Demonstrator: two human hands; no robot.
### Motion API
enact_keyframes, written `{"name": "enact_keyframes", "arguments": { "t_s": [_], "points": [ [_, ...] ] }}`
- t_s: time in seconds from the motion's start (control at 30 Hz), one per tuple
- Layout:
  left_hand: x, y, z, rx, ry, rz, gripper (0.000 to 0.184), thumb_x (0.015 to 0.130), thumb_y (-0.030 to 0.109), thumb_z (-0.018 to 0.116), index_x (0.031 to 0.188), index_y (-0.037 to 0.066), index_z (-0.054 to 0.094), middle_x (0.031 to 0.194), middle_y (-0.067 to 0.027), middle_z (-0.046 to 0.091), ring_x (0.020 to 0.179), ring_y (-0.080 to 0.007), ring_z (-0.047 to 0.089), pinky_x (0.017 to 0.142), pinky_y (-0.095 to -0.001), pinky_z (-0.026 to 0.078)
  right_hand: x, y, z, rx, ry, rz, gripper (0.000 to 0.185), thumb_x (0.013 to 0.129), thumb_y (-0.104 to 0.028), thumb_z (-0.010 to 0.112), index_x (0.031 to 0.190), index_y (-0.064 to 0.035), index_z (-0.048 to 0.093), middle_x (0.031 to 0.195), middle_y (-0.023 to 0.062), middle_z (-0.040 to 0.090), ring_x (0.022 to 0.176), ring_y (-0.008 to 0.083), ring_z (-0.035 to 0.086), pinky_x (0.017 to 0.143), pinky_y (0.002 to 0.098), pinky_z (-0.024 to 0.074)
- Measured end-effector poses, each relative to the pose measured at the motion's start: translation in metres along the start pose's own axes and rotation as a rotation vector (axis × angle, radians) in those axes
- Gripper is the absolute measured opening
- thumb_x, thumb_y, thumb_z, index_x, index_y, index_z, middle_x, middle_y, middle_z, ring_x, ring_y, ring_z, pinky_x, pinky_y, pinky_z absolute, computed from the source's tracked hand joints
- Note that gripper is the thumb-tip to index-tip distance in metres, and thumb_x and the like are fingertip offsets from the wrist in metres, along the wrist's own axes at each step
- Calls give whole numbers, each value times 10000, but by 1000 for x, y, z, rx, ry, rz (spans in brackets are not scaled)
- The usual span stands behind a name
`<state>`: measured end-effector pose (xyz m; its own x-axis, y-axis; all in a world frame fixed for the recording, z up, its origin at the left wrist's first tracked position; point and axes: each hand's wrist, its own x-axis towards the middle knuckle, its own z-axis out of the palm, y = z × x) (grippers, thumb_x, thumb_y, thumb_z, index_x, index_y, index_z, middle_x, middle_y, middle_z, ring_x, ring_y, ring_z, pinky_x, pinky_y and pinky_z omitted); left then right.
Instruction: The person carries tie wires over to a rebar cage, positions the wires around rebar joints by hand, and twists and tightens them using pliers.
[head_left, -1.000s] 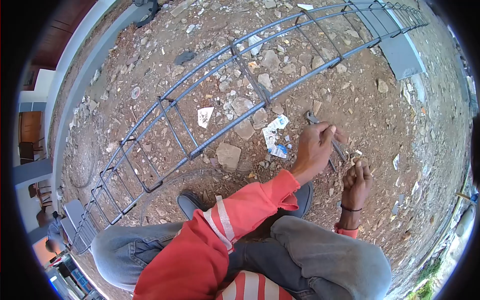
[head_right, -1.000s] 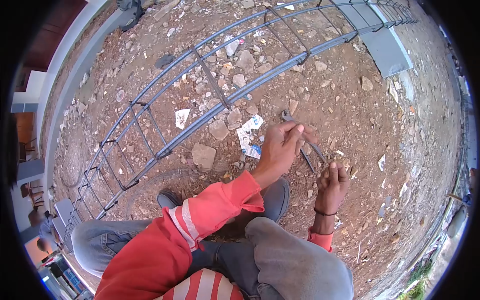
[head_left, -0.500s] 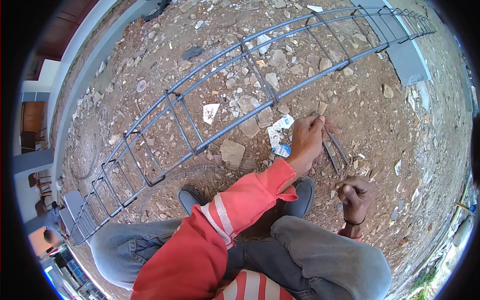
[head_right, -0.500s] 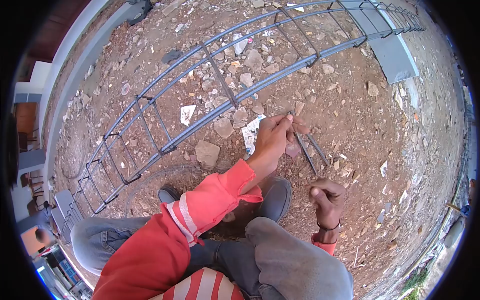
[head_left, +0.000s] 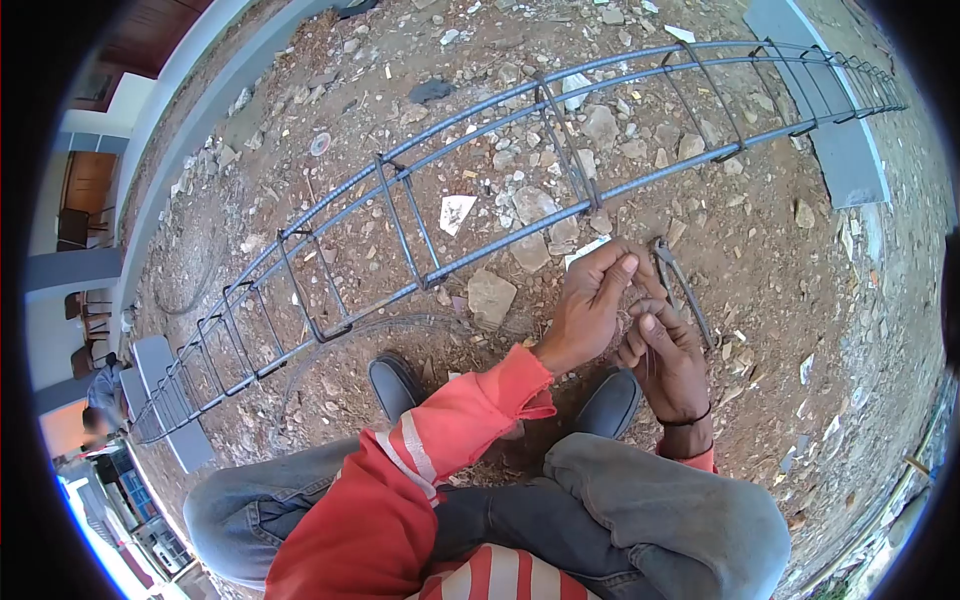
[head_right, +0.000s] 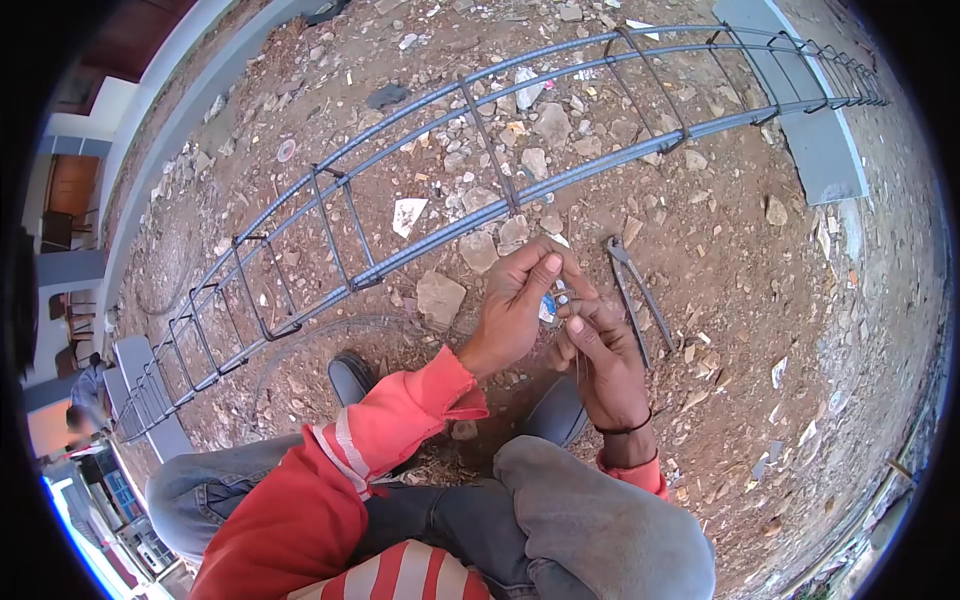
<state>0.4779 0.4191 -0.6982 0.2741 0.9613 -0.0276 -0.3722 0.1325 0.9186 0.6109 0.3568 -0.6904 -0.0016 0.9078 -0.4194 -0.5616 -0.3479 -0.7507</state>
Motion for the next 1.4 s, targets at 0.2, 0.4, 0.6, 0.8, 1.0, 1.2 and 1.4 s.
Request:
{"name": "enact_keyframes", "arguments": {
  "t_s": [0.2,0.4,0.6,0.8,1.0,1.2,1.4],
  "points": [
    [-10,84,-22,1247,-140,-219,252,950,224,603,870,0,688,788,-148,687,692,-190,654,641,-326,509,21,2,-3,-67,-10,252,81,936,-105,639,961,-34,670,644,3,556,478,81,467,421,233,325],
    [7,133,-42,1167,212,192,176,830,138,718,907,-20,717,798,-165,701,655,-247,658,635,-343,517,50,-9,41,-146,-119,216,86,912,-135,674,931,-52,688,650,-10,562,493,68,486,422,213,328],
    [32,102,-52,939,125,120,207,851,130,733,938,-56,711,791,-134,712,690,-143,656,642,-288,509,70,-17,65,-79,-152,88,95,917,-150,683,945,-61,694,681,-17,584,516,57,509,441,197,367],
    [44,96,-44,743,270,-14,170,834,104,759,893,-50,719,793,-87,712,724,-100,648,637,-255,502,66,-21,70,-143,-100,71,89,928,-148,677,934,-59,686,682,-21,582,513,52,494,439,191,356],
    [48,98,-41,737,193,9,144,814,88,767,816,-30,685,741,-56,689,676,-83,622,619,-233,487,72,-13,69,-118,-126,36,77,933,-129,665,912,-55,665,665,-22,567,496,46,469,432,198,340],
    [49,92,-32,795,293,37,151,756,91,791,751,-13,682,678,-90,694,574,-104,616,532,-266,482,67,-22,67,-367,-111,-55,76,922,-80,656,915,-5,666,642,-17,538,500,36,433,427,219,288],
    [45,88,-28,764,347,9,135,745,88,797,756,-1,697,665,-82,689,556,-106,608,531,-269,473,47,-96,63,-1180,-125,-481,68,840,-65,674,832,1,656,599,104,533,534,187,542,527,356,421]
  ]
}}
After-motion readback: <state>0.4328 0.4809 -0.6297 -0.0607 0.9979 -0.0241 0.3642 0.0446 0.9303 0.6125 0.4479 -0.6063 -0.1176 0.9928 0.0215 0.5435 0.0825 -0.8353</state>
